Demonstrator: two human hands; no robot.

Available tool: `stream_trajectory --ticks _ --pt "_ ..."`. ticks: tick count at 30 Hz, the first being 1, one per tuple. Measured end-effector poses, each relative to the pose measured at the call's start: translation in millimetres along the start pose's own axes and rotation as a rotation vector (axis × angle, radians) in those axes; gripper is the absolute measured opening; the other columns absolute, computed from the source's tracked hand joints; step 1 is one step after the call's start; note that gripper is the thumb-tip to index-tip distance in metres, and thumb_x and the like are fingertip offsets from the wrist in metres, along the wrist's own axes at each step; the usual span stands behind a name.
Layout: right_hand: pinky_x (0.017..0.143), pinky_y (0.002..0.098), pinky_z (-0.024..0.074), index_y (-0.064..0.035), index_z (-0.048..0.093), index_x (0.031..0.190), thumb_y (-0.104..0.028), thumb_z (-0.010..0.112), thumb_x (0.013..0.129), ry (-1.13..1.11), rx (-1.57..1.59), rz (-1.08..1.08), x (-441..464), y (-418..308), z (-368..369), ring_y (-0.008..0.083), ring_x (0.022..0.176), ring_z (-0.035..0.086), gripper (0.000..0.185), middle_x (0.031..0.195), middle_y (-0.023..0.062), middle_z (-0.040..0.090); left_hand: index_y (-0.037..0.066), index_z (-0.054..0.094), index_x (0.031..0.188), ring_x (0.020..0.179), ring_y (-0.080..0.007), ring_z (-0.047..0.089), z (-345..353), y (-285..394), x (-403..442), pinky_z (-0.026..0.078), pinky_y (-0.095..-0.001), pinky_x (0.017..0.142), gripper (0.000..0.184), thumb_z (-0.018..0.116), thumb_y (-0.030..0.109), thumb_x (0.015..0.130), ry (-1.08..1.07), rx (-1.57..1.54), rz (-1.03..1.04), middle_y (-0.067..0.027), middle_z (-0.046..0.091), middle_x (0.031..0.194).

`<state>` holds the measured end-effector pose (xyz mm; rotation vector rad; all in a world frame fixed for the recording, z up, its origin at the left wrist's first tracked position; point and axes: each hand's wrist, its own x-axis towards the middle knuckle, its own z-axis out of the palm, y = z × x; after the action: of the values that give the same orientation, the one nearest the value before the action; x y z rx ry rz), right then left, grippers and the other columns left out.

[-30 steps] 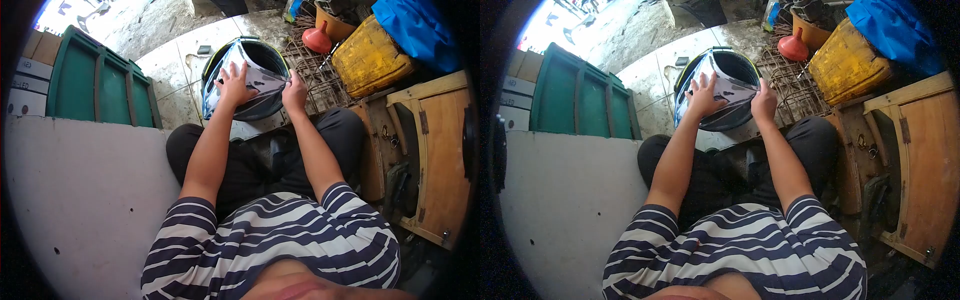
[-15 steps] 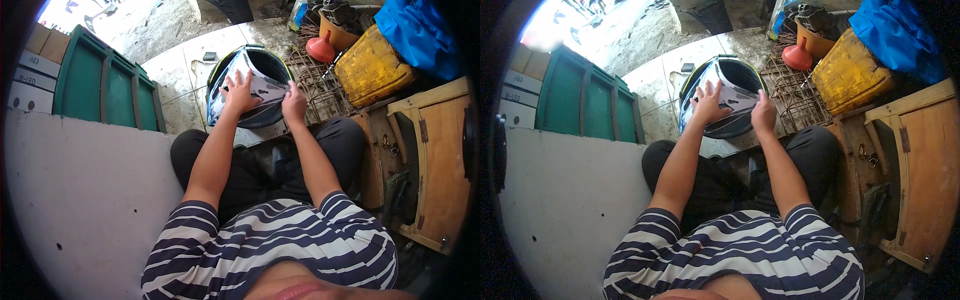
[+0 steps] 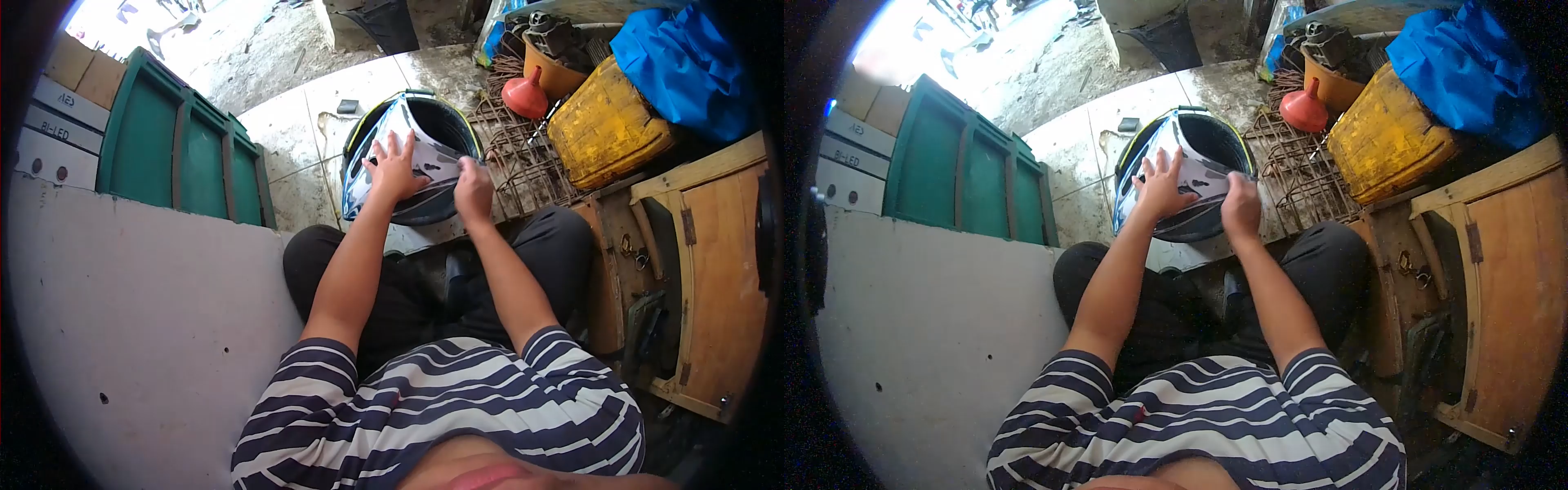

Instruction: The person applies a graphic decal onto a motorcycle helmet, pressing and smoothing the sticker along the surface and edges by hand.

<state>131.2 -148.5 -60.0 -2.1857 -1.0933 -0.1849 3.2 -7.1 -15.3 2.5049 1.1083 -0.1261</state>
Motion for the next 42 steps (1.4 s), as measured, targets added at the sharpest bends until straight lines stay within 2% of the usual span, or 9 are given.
stream_trajectory --ticks 10,13,17,19,24,28,33,38,42 --pt "0.092 0.0499 0.0524 0.0002 0.062 0.125 0.002 0.049 0.097 -0.027 0.039 -0.176 -20.6 -11.8 2.1 0.0429 0.105 0.065 0.031 0.111 0.0222 0.07 0.03 0.012 0.169 0.155 -0.0567 0.015 0.0 1.5 1.6 0.025 -0.0789 0.113 0.122 0.087 0.055 0.075 -0.004 0.016 -0.012 -0.0233 0.013 0.173" --pt "0.092 0.0505 0.0521 0.0 0.06 0.128 0.002 0.049 0.096 0.046 0.089 0.042 0.3 -0.2 1.4 0.0438 0.105 0.065 0.033 0.112 0.0231 0.069 0.03 0.013 0.169 0.155 -0.0568 0.015 2.2 -0.8 1.0 0.025 -0.0794 0.113 0.122 0.087 0.054 0.075 0.013 -0.003 0.002 -0.0234 0.013 0.173" --pt "0.096 0.0495 0.0507 -0.0014 0.053 0.14 0.002 0.046 0.096 -0.008 0.084 0.008 -2.1 -2.6 -0.5 0.0421 0.11 0.063 0.044 0.12 0.0241 0.067 0.03 0.013 0.169 0.154 -0.057 0.017 3.4 -1.0 2.1 0.025 -0.0797 0.112 0.122 0.087 0.054 0.075 0.014 0.012 0.0 -0.0234 0.014 0.173" --pt "0.095 0.0498 0.0508 -0.002 0.052 0.141 0.003 0.045 0.095 0.002 0.051 -0.177 -18.4 -9.6 4.5 0.0424 0.111 0.063 0.046 0.115 0.0239 0.066 0.03 0.013 0.168 0.154 -0.0571 0.017 2.7 0.7 2.4 0.025 -0.0797 0.112 0.122 0.088 0.054 0.074 0.024 0.009 0.003 -0.0235 0.014 0.173" --pt "0.095 0.0504 0.0515 -0.0019 0.053 0.141 0.002 0.046 0.097 0.063 0.032 0.045 5.9 -0.4 -2.9 0.0426 0.11 0.064 0.044 0.117 0.0237 0.068 0.029 0.013 0.169 0.154 -0.0573 0.017 2.6 -0.9 -1.8 0.026 -0.0794 0.112 0.122 0.088 0.054 0.075 0.017 0.008 -0.002 -0.0237 0.014 0.173" --pt "0.097 0.0489 0.0511 -0.0015 0.055 0.138 0.001 0.046 0.097 -0.025 0.071 -0.183 -19.2 -9.2 3.1 0.0426 0.109 0.064 0.042 0.119 0.0249 0.067 0.029 0.013 0.169 0.154 -0.0571 0.017 -2.3 3.1 0.4 0.026 -0.0789 0.113 0.122 0.087 0.054 0.076 -0.001 0.017 -0.012 -0.0234 0.013 0.173" --pt "0.093 0.0483 0.0522 -0.0029 0.052 0.142 -0.001 0.046 0.098 0.04 0.05 0.034 2.4 -0.1 -2.8 0.0418 0.107 0.064 0.044 0.116 0.0224 0.066 0.03 0.012 0.169 0.154 -0.0576 0.016 2.7 -1.1 -2.4 0.026 -0.0795 0.112 0.122 0.088 0.053 0.075 0.019 0.004 0.003 -0.024 0.014 0.173" --pt "0.092 0.0473 0.0532 -0.0021 0.052 0.14 0.002 0.05 0.095 0.01 0.046 -0.185 -21.3 -12.3 2.2 0.0411 0.106 0.065 0.045 0.113 0.0229 0.067 0.03 0.013 0.169 0.154 -0.0576 0.016 2.0 0.1 2.5 0.025 -0.0797 0.112 0.122 0.088 0.053 0.075 0.022 0.001 0.006 -0.024 0.013 0.173" --pt "0.095 0.0498 0.0519 -0.0019 0.054 0.139 0.0 0.046 0.097 0.024 0.117 0.119 10.2 -9.8 -14.4 0.0419 0.11 0.064 0.042 0.12 0.0234 0.066 0.03 0.013 0.169 0.154 -0.0572 0.016 0.4 1.0 -0.1 0.026 -0.0789 0.113 0.121 0.087 0.054 0.076 0.01 0.013 0.001 -0.0239 0.013 0.173"
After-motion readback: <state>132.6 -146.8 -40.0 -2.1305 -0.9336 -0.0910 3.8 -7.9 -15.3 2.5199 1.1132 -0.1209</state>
